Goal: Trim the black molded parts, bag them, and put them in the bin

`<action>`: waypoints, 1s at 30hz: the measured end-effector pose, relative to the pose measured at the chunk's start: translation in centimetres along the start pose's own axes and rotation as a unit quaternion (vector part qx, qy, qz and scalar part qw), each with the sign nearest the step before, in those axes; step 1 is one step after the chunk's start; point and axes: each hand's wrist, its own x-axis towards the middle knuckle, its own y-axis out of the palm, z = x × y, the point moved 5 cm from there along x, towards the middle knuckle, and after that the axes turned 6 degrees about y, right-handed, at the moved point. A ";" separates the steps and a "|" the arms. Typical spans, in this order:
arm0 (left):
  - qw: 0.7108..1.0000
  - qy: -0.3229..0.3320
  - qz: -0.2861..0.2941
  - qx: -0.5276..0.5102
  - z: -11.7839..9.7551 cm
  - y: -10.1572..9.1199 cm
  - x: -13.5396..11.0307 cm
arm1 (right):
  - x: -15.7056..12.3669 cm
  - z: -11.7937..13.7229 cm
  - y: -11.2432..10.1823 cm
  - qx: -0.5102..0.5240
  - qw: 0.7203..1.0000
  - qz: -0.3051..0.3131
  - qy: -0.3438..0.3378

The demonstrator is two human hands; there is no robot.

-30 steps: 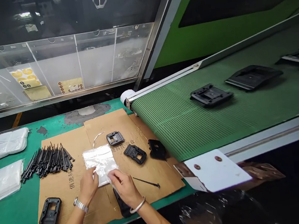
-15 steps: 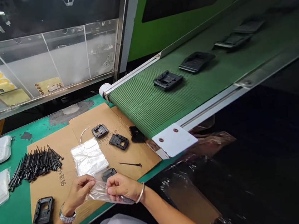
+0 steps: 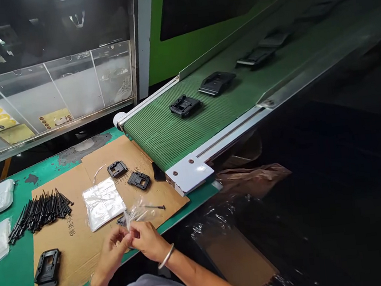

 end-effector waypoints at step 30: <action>0.828 -0.061 -0.409 0.377 7.2 -9.7 -4.2 | 3.4 -9.6 0.3 -0.136 0.978 -0.150 0.041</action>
